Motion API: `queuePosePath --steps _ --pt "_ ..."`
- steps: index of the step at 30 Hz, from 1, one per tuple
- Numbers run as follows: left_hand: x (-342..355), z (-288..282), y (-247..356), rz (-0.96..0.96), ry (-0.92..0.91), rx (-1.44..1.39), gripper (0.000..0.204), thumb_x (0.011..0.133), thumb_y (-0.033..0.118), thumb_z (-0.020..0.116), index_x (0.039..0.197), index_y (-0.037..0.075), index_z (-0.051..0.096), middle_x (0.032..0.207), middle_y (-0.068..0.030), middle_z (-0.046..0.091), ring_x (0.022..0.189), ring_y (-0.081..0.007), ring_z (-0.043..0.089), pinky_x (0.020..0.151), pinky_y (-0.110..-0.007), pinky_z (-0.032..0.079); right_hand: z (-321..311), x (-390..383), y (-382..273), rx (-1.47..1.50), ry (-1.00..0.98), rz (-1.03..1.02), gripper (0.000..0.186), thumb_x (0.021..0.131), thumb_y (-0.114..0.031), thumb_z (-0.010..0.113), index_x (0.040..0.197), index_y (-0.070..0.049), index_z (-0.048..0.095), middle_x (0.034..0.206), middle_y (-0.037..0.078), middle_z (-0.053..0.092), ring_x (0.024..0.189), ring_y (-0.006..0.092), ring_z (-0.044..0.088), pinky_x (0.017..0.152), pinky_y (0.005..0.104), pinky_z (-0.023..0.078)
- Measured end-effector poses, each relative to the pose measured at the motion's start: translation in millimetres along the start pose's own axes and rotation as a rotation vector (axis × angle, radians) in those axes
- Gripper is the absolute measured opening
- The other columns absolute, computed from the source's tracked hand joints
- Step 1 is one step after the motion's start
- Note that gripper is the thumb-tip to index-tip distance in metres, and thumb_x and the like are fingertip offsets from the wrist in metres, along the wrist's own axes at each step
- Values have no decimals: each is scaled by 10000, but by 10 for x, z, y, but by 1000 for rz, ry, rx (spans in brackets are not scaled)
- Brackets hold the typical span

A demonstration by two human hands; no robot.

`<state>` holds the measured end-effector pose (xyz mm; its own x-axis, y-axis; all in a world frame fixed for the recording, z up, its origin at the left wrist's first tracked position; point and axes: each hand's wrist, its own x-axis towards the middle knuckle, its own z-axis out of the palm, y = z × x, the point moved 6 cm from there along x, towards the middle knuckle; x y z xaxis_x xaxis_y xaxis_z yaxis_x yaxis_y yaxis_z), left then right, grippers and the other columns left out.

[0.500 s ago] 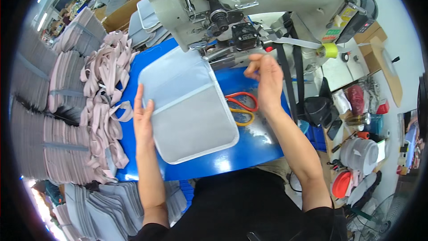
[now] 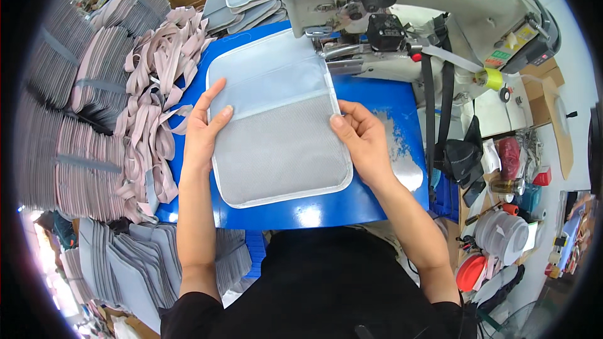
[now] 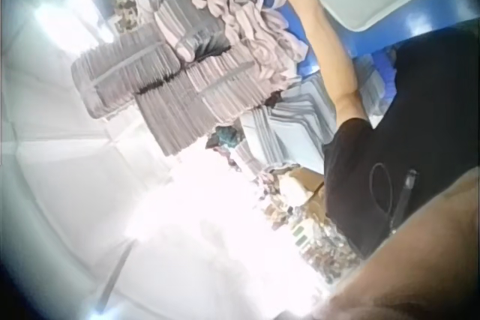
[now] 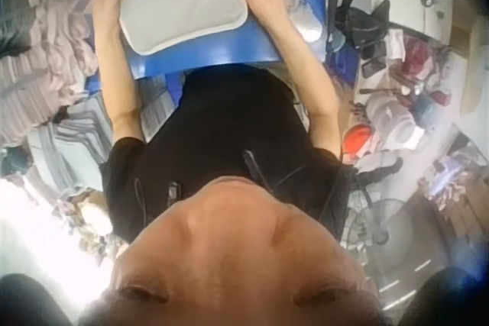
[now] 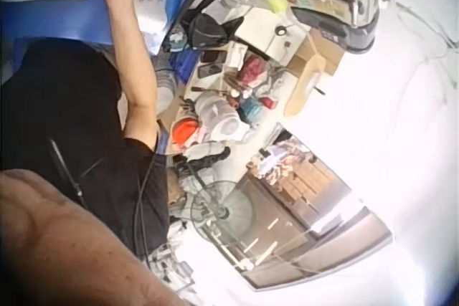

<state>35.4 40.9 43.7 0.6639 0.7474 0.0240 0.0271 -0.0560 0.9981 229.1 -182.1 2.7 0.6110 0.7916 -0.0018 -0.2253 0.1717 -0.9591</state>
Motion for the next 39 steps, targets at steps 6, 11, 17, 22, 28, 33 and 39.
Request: queuePosePath --steps 6,11,17,22,28,33,39 --pt "-2 -16 -76 -75 13 -30 463 966 145 732 1412 83 625 1265 -61 687 1101 -122 649 967 -267 511 107 -115 40 308 -54 20 400 1068 -208 634 1378 43 594 1169 91 741 1022 97 687 895 259 542" --pt "14 -53 -181 -120 43 -58 370 982 138 711 1340 65 652 1206 -50 703 1033 -104 658 924 -248 509 116 -158 94 455 -43 73 397 1066 -205 631 1373 44 594 1185 94 732 1033 115 694 914 275 554" --pt "226 -111 -70 -44 43 -31 377 975 140 721 1333 44 654 1168 -60 714 1004 -100 660 917 -236 500 172 29 73 563 -60 79 399 1061 -189 625 1374 54 587 1214 121 722 1050 136 699 931 288 559" --pt "601 -216 4 -22 30 33 409 959 153 736 1343 40 655 1165 -69 712 993 -104 660 898 -236 507 203 374 72 554 -53 47 388 1056 -184 627 1358 59 601 1203 121 720 1049 138 693 921 298 558" --pt "1059 -235 109 -2 -3 145 480 934 176 756 1377 33 637 1230 -95 697 1037 -134 667 907 -260 526 19 582 -64 173 38 25 287 1035 -193 672 1243 4 683 988 17 707 848 63 628 737 247 516" --pt "1175 -271 153 123 129 80 565 925 217 763 1413 -6 584 1262 -139 686 1057 -153 676 921 -285 536 -885 106 -1517 -504 506 -701 131 1023 -144 682 1122 -82 741 952 -24 677 799 41 566 695 224 472" --pt "949 -268 -7 -88 -20 -176 561 944 274 747 1379 -32 566 1205 -146 687 1058 -191 691 905 -347 567 -2841 208 -3817 -1224 1229 -1140 373 990 -231 694 1248 39 695 1239 143 729 1173 219 659 1053 359 481"
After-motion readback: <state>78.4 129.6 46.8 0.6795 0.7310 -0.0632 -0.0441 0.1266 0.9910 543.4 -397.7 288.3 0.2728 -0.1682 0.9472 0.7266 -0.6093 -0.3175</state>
